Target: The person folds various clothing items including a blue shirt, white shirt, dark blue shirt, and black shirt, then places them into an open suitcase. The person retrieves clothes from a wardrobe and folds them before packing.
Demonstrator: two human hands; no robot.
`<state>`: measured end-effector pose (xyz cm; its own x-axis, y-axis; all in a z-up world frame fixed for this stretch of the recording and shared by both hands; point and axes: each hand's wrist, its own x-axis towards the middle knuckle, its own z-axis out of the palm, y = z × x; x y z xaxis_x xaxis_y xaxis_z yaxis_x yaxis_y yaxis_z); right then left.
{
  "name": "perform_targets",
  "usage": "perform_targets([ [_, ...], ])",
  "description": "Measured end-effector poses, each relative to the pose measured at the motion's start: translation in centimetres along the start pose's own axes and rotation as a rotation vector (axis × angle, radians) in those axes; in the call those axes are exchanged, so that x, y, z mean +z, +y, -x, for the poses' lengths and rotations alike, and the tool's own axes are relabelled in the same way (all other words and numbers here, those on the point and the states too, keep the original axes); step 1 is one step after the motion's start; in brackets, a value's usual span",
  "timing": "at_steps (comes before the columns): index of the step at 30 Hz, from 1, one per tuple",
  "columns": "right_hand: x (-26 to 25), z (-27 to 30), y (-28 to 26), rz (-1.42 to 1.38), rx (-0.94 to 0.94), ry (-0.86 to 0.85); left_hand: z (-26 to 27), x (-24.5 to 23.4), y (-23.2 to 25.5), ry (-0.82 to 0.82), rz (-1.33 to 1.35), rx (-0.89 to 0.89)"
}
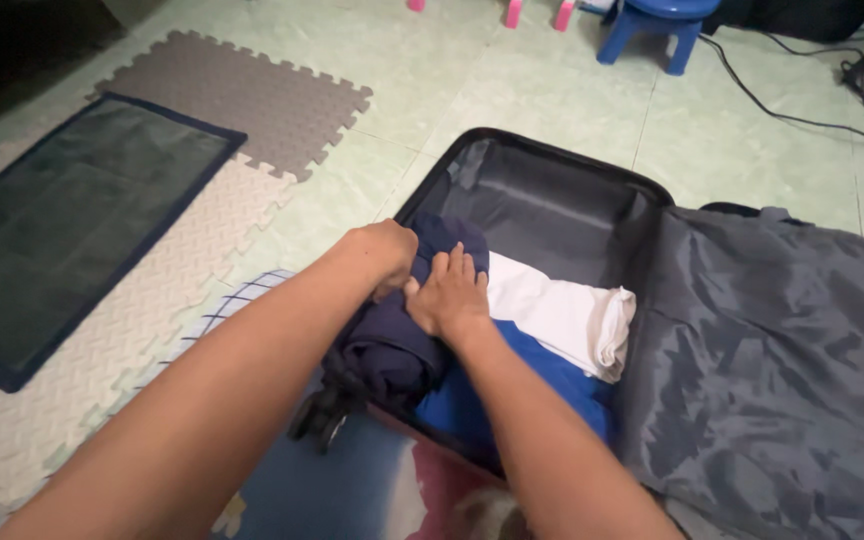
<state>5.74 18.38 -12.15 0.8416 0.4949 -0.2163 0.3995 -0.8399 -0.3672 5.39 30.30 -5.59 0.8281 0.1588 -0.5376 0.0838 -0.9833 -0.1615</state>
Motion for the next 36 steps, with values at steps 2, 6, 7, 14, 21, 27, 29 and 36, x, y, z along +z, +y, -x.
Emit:
perform_targets([
  [2,1.8,0.4,0.7,-0.036,-0.009,0.103,-0.4,0.1,0.3,-0.045,-0.027,0.015],
  [6,3.9,-0.7,2.1,-0.063,-0.030,0.175,-1.4,0.8,1.1,-0.084,0.070,-0.088],
  [7,4.1,-0.9,2.4,-0.075,-0.031,0.187,-1.6,1.1,1.3,-0.095,0.136,-0.145],
  [14,2.7,-1.0,2.9,-0.046,-0.013,0.142,1.9,6.0,4.9,0.389,0.503,-0.412],
  [21,2.0,-0.9,3.6,-0.126,-0.093,0.146,5.7,10.0,6.9,0.566,0.348,-0.309],
  [27,4.0,-1.8,4.6,-0.152,-0.092,0.137,4.8,10.9,7.0,0.538,0.211,-0.300],
  [29,3.5,-2.5,4.6,-0.160,-0.093,0.084,5.3,9.4,6.7,0.506,0.179,-0.280],
  [36,4.5,-3.4,5.3,-0.284,-0.074,0.038,5.7,5.3,5.1,-0.063,0.245,-0.212],
])
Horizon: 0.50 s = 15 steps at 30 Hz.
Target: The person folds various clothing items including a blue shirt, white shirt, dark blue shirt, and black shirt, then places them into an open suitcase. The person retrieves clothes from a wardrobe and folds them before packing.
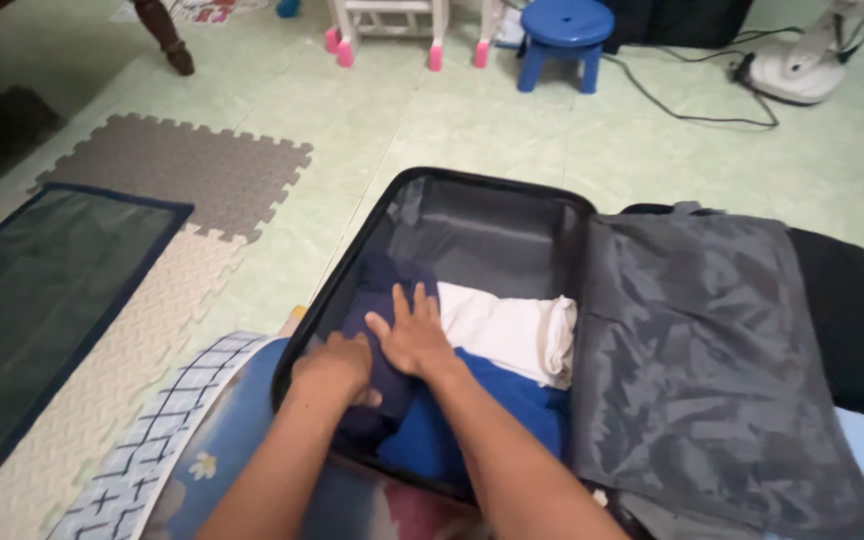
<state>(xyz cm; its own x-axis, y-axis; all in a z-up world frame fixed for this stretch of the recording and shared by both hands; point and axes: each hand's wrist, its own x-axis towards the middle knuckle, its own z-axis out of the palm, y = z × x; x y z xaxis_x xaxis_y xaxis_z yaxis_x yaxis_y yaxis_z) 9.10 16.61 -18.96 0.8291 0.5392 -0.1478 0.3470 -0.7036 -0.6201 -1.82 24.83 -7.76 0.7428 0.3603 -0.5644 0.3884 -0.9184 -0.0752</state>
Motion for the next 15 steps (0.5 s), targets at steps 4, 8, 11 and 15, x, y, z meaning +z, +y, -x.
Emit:
perform_targets([
  [4,-2.4,1.1,1.9,-0.028,-0.099,-0.122,-0.8,2.7,0.4,0.119,0.016,-0.058],
  [8,-8.0,4.9,4.1,0.226,-0.080,0.019,-1.3,1.6,1.7,0.000,-0.130,-0.107],
  [11,-10.7,8.3,4.5,0.319,0.077,-0.085,-0.4,-1.1,3.3,0.234,-0.424,-0.030],
  [15,-11.2,11.4,3.9,0.201,0.026,-0.119,0.6,-4.1,4.2,0.137,-0.609,0.248],
])
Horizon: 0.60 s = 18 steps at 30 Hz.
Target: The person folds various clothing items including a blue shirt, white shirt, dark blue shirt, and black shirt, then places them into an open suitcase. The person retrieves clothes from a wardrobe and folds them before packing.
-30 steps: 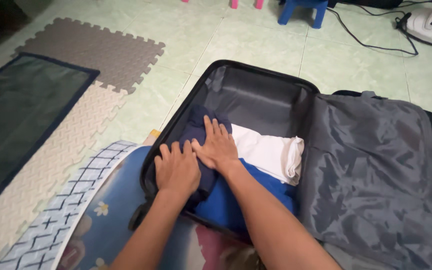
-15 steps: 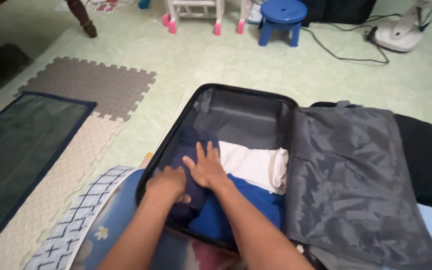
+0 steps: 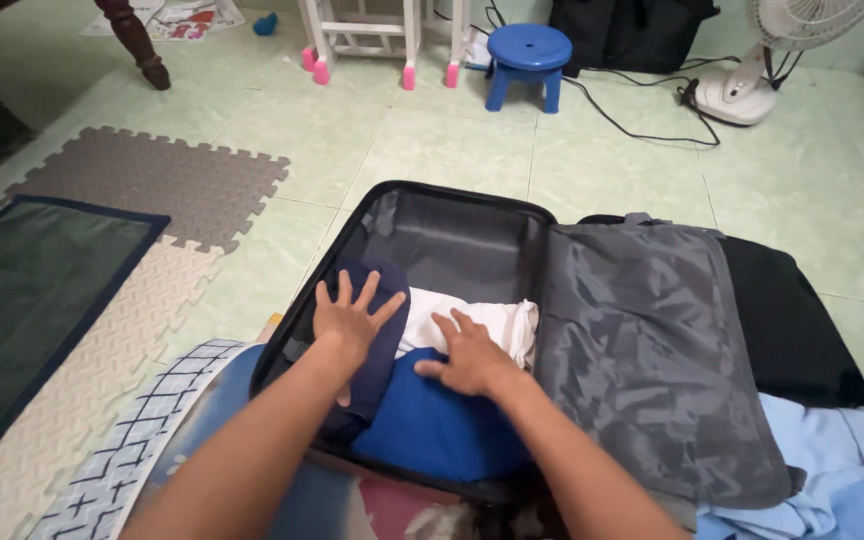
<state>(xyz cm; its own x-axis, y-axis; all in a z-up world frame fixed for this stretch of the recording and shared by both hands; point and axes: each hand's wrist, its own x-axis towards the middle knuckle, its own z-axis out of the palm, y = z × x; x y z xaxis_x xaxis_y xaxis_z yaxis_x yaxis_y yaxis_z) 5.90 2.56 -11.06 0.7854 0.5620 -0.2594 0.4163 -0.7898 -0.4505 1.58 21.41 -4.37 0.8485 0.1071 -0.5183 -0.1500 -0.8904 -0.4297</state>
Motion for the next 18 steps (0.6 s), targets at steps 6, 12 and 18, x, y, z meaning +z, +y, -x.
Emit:
perform_targets([
  [6,0.7,0.3,-0.6,0.149,0.176,-0.154,-3.0,1.6,-0.1,-0.276,0.221,-0.003],
  [12,2.3,1.5,0.2,0.093,0.200,-0.105,-5.6,3.8,0.5,-0.289,0.266,-0.041],
  [18,1.3,1.9,0.3,0.073,0.104,-0.008,-5.0,3.2,1.6,-0.150,0.283,-0.102],
])
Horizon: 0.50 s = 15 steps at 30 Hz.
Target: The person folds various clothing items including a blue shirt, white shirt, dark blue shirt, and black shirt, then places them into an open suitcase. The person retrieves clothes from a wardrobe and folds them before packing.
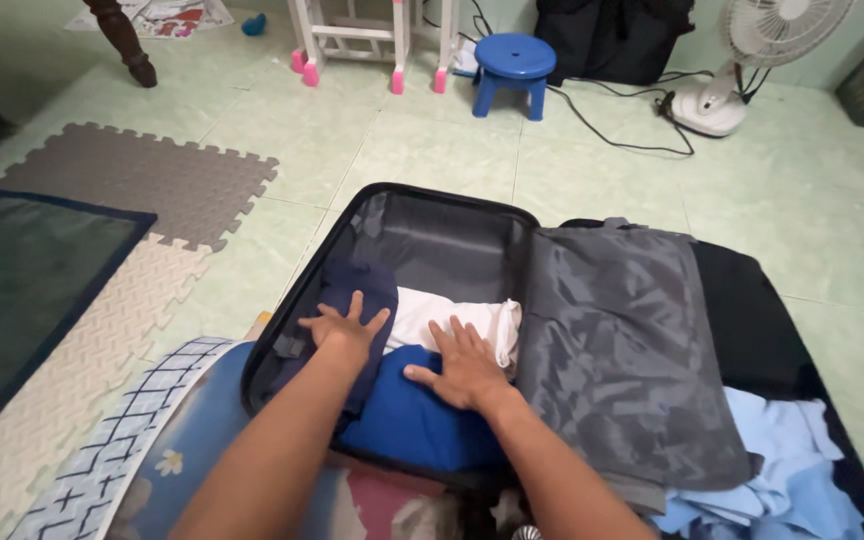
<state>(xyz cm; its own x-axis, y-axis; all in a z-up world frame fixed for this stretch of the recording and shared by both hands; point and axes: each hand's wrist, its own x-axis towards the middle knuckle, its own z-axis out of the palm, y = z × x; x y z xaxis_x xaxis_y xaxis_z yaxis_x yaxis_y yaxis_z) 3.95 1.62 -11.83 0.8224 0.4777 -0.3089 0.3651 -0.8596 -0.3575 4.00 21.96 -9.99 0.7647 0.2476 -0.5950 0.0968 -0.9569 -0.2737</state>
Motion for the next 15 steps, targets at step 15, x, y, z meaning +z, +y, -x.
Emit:
perform_targets([
  [15,-10.1,11.1,-0.7,-0.006,-0.086,0.295,15.0,-2.3,4.2,0.642,0.352,0.103],
])
